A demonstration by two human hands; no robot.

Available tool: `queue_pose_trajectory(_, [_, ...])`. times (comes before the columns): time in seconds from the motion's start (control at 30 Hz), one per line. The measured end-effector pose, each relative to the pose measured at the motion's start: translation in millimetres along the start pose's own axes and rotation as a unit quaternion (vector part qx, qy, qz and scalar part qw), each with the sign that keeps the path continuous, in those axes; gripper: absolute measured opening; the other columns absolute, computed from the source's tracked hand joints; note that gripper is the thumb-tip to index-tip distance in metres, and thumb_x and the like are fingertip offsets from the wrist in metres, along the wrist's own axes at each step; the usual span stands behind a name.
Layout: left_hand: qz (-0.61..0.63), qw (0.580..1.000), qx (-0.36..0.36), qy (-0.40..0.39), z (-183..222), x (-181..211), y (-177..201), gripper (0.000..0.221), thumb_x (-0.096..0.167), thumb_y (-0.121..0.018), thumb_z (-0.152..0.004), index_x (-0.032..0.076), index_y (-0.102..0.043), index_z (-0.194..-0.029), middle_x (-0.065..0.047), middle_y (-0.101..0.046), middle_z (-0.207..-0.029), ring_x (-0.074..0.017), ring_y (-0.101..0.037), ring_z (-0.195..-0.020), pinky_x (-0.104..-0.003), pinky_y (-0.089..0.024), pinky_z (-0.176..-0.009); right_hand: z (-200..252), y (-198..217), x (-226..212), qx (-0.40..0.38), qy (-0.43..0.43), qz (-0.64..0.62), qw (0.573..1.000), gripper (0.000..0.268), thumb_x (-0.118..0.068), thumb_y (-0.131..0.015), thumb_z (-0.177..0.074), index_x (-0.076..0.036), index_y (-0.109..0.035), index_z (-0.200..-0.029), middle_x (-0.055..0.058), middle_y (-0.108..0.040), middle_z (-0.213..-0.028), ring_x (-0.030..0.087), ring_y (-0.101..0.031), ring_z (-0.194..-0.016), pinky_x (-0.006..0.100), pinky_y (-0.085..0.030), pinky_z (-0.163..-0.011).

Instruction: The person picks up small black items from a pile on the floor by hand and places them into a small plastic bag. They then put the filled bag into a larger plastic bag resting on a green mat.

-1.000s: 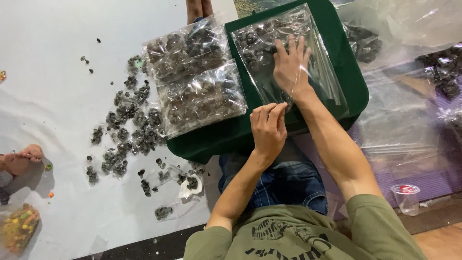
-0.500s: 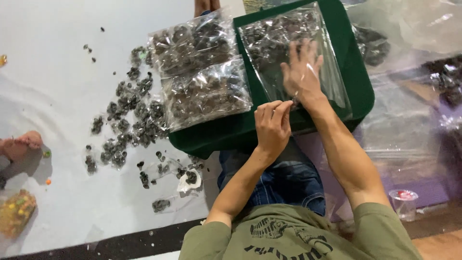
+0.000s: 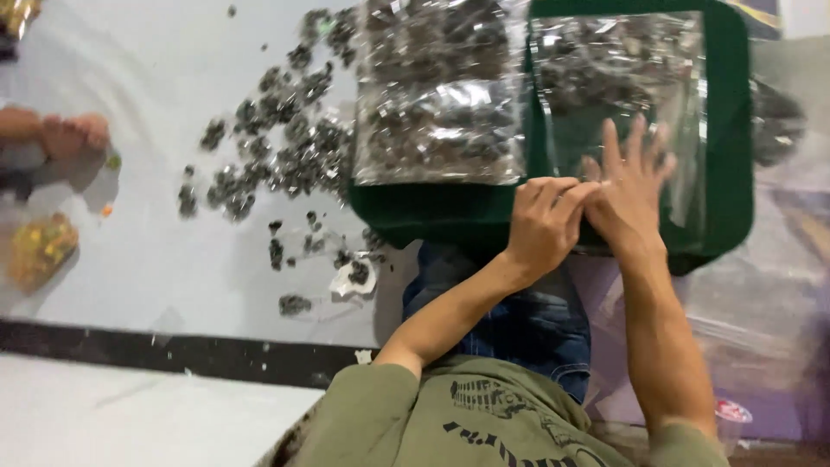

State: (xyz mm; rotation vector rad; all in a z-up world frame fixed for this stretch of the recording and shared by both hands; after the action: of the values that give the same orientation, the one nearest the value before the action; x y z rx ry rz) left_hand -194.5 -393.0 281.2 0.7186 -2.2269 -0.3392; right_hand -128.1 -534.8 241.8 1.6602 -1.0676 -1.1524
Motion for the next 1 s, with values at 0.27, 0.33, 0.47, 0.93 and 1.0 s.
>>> queue_pose_trajectory(0.27, [0.071,0.995,0.048,-0.046,39.8,-16.3,51.4,0.047,0.020,-0.079,-0.096,0.008,-0.059,-0.137,-0.003,-0.065,-0.116,-0.0228,-0.062,-0.105,-0.037,-0.051,-0.098,121.1,55.7,-35.5,-0.096,0.076,-0.080,0.989,0.060,-0.018,-0.063,-0.093,0.001,-0.051,-0.149,0.031,-0.040,-0.162,0.059,-0.028,-0.151,0.069,-0.031,-0.111])
queue_pose_trajectory(0.33, [0.109,0.988,0.087,-0.070,55.1,-29.8,87.0,0.042,0.021,-0.079,-0.096,0.006,-0.062,-0.131,-0.003,-0.065,-0.108,-0.0227,-0.063,-0.100,-0.035,-0.057,-0.092,136.0,75.6,-32.1,-0.175,0.075,-0.140,0.972,0.066,-0.020,-0.062,-0.090,-0.004,-0.048,-0.152,0.024,-0.038,-0.166,0.052,-0.021,-0.158,0.062,-0.027,-0.118])
queue_pose_trajectory(0.47, [-0.009,0.980,0.199,0.012,68.6,-93.0,166.3,0.004,0.012,-0.058,-0.094,0.011,-0.061,-0.092,-0.004,-0.060,-0.090,-0.0211,-0.057,-0.079,-0.035,-0.049,-0.076,162.0,90.5,-11.8,-0.394,0.021,-0.324,0.860,0.070,-0.024,-0.062,-0.086,-0.011,-0.046,-0.153,0.004,-0.043,-0.167,0.022,-0.033,-0.158,0.042,-0.032,-0.122])
queue_pose_trajectory(0.93, [-0.220,0.903,0.058,0.365,80.6,-471.0,190.0,0.027,0.018,-0.060,-0.091,0.009,-0.078,-0.110,-0.009,-0.080,-0.104,-0.0321,-0.073,-0.092,-0.042,-0.058,-0.082,178.5,17.0,38.1,-0.508,-0.163,-0.426,0.730,0.075,-0.028,-0.062,-0.083,-0.019,-0.046,-0.156,0.004,-0.054,-0.165,0.021,-0.045,-0.156,0.050,-0.036,-0.124])
queue_pose_trajectory(1.0, [-0.313,0.890,0.015,0.332,72.3,-503.5,179.1,0.023,0.016,-0.058,-0.096,0.011,-0.078,-0.105,-0.007,-0.074,-0.109,-0.0311,-0.062,-0.097,-0.041,-0.053,-0.089,178.9,4.6,46.9,-0.540,-0.180,-0.373,0.733,0.075,-0.026,-0.060,-0.084,-0.026,-0.043,-0.157,-0.002,-0.050,-0.167,0.020,-0.045,-0.156,0.051,-0.037,-0.125])
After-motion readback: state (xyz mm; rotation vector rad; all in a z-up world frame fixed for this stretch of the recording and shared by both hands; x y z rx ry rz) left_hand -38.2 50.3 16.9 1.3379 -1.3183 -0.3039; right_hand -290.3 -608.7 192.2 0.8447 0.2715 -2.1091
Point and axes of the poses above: each hand's wrist, its own z-axis away from the middle knuckle, its own y-axis out of the back of the hand, x = y × z, the point moved 3 cm from there along -z, towards the middle knuckle
